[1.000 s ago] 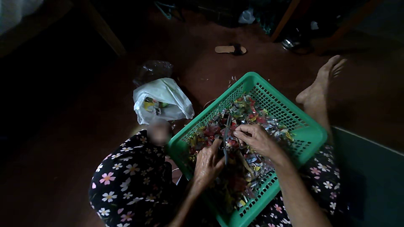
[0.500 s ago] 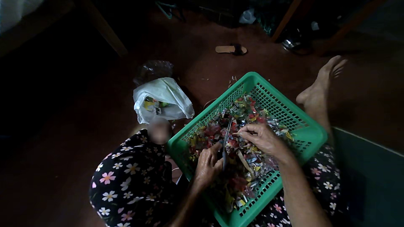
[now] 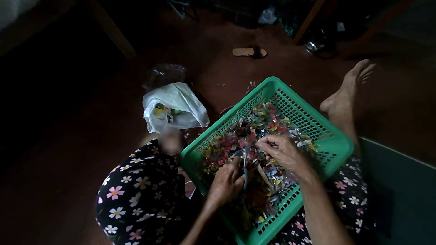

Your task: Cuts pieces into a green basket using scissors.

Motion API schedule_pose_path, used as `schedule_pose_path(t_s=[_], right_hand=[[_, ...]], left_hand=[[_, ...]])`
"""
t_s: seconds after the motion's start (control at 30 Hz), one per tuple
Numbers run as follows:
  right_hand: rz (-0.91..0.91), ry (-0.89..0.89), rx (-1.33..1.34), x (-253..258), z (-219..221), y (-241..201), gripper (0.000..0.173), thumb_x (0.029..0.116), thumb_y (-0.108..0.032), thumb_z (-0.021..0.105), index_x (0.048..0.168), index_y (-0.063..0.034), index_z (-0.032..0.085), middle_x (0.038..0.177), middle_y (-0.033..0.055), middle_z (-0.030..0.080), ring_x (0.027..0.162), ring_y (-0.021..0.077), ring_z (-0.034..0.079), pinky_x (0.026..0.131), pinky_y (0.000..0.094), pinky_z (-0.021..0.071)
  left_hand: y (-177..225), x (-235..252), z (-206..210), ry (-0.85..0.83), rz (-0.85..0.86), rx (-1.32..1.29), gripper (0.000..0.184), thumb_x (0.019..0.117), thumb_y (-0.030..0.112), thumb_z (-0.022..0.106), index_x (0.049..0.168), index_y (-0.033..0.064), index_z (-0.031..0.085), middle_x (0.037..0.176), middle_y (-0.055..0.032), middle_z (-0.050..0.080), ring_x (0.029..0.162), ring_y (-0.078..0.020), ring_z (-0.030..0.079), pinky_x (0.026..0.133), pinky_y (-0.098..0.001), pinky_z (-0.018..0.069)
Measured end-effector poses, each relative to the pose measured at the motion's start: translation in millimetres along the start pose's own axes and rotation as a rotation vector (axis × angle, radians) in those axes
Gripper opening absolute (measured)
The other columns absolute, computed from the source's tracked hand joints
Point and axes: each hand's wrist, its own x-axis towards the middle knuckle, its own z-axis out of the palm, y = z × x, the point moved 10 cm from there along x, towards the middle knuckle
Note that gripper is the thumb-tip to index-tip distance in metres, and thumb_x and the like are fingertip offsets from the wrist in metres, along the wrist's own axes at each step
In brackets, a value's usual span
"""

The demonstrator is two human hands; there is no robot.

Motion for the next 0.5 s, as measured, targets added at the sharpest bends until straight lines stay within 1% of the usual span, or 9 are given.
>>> schedule_pose_path(t_s=[0.07, 0.13, 0.2, 0.23, 0.27, 0.37, 0.43, 0.5], right_hand=[[-0.001, -0.009, 0.005, -0.3, 2.6, -1.4, 0.015, 0.1016, -0.014, 0.063, 0.1, -0.0023, 0.072, 0.079, 0.0007, 0.066, 0.064, 0.0018, 0.06, 0.064, 0.0185, 0.0534], [0.003, -0.018, 0.004, -0.4, 4.0, -1.3, 0.014, 0.1017, -0.014, 0.063, 0.102, -0.0023, 0.072, 0.082, 0.0011, 0.067, 0.066, 0.0018, 0.061, 0.066, 0.0185, 0.0537], [0.014, -0.024, 0.023, -0.6, 4.2, -0.4, 0.014, 0.1014, -0.013, 0.063, 0.104, -0.0015, 0.072, 0.084, 0.0019, 0.067, 0.069, 0.0022, 0.063, 0.068, 0.0189, 0.0553], [0.026, -0.028, 0.034, -0.6, 3.3, 1.1, 0.014, 0.1013, -0.013, 0.064, 0.105, -0.0013, 0.071, 0.085, 0.0023, 0.068, 0.07, 0.003, 0.064, 0.069, 0.0194, 0.0558], [0.036, -0.027, 0.044, -0.4, 1.8, 2.9, 0.014, 0.101, -0.013, 0.064, 0.104, -0.0008, 0.071, 0.084, 0.0029, 0.068, 0.07, 0.0038, 0.064, 0.068, 0.0202, 0.0561], [0.053, -0.019, 0.056, 0.5, -2.1, 6.3, 0.013, 0.1003, -0.011, 0.065, 0.101, 0.0, 0.07, 0.081, 0.0026, 0.067, 0.066, 0.0034, 0.064, 0.065, 0.0192, 0.0563], [0.06, -0.027, 0.034, 1.2, -1.8, 7.4, 0.013, 0.1005, -0.012, 0.065, 0.101, -0.0003, 0.071, 0.08, 0.0024, 0.067, 0.066, 0.003, 0.063, 0.065, 0.019, 0.0555], [0.082, -0.038, 0.009, 0.7, -0.5, 8.6, 0.013, 0.1009, -0.012, 0.065, 0.101, -0.001, 0.071, 0.081, 0.002, 0.066, 0.066, 0.0028, 0.062, 0.065, 0.019, 0.0549]], left_hand=[[-1.8, 2.5, -4.1, 0.038, 0.009, -0.009, 0.037, 0.0989, 0.022, 0.056, 0.131, 0.0036, 0.058, 0.094, -0.0142, 0.066, 0.088, -0.0284, 0.065, 0.08, -0.0493, 0.0524], [-3.0, 4.7, -6.6, 0.068, 0.041, -0.029, 0.032, 0.0993, 0.024, 0.057, 0.124, 0.0048, 0.061, 0.089, -0.011, 0.065, 0.081, -0.0247, 0.064, 0.075, -0.0457, 0.052], [-2.4, 5.7, -9.2, 0.103, 0.083, -0.046, 0.029, 0.0975, 0.023, 0.057, 0.118, 0.0053, 0.064, 0.083, -0.0077, 0.064, 0.075, -0.0207, 0.062, 0.071, -0.0424, 0.0511], [-2.0, 6.0, -10.8, 0.117, 0.09, -0.041, 0.029, 0.0973, 0.024, 0.058, 0.118, 0.0054, 0.065, 0.082, -0.0072, 0.064, 0.074, -0.0206, 0.062, 0.07, -0.0427, 0.0516], [-1.5, 5.9, -12.6, 0.13, 0.091, -0.033, 0.029, 0.0969, 0.024, 0.058, 0.118, 0.0049, 0.066, 0.083, -0.0081, 0.066, 0.075, -0.0221, 0.064, 0.071, -0.0446, 0.0526], [-2.3, 5.0, -12.9, 0.138, 0.088, -0.02, 0.029, 0.0963, 0.023, 0.059, 0.117, 0.004, 0.066, 0.084, -0.0095, 0.066, 0.076, -0.0241, 0.063, 0.072, -0.0467, 0.0515], [-3.8, 4.9, -10.1, 0.126, 0.08, -0.017, 0.029, 0.097, 0.024, 0.058, 0.117, 0.0039, 0.066, 0.085, -0.01, 0.066, 0.077, -0.0238, 0.064, 0.073, -0.0466, 0.0517], [-4.6, 4.7, -8.7, 0.122, 0.076, -0.013, 0.028, 0.0974, 0.023, 0.058, 0.116, 0.0044, 0.066, 0.083, -0.0092, 0.065, 0.075, -0.0227, 0.063, 0.072, -0.0449, 0.0514]])
